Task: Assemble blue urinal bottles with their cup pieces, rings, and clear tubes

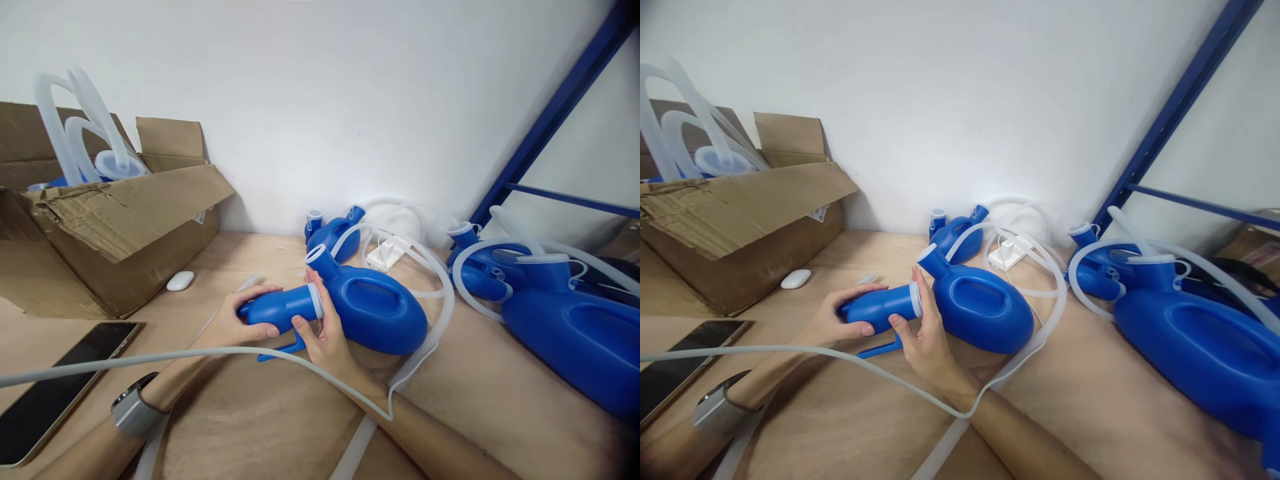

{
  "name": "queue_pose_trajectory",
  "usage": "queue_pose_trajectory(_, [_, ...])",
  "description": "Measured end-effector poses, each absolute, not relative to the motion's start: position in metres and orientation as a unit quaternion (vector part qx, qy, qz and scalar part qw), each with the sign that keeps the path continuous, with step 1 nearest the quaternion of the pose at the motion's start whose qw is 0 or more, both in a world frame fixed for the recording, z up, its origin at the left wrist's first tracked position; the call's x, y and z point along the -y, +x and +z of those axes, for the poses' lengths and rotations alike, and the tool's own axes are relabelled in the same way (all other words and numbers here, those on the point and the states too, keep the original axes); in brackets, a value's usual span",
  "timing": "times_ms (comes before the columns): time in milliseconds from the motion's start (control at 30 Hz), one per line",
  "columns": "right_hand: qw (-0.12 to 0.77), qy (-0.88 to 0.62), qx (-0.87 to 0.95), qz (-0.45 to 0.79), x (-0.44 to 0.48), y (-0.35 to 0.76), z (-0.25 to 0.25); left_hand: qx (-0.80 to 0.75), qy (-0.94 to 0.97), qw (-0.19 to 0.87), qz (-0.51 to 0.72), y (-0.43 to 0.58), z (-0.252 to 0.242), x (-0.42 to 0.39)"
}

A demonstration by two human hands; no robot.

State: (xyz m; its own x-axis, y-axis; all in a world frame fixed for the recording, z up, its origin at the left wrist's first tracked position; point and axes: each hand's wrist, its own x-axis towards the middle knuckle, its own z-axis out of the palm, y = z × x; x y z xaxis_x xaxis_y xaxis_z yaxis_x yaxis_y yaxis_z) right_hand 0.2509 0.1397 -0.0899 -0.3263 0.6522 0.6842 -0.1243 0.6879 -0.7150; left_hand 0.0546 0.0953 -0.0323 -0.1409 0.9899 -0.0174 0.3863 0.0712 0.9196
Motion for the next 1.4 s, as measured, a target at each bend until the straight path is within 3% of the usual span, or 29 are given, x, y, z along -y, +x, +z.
queue_pose_trajectory(533, [0.538,-0.209,0.727,0.373,-0.138,0.251,-0.088,-0.637,0.528,0.378,0.415,0.056,-0.024,-0.092])
queue_pose_trajectory(833, [0.553,-0.198,0.653,0.479,-0.133,0.245,-0.079,-0.543,0.410,0.469,0.563,0.058,-0.038,-0.100])
queue_pose_trajectory(1033, [0.554,-0.247,0.640,0.470,-0.134,0.245,-0.080,-0.566,0.550,0.463,0.404,0.060,-0.041,-0.091])
queue_pose_trajectory(1400, [0.515,-0.232,0.692,0.449,-0.134,0.251,-0.074,-0.568,0.608,0.397,0.389,0.068,-0.045,-0.080])
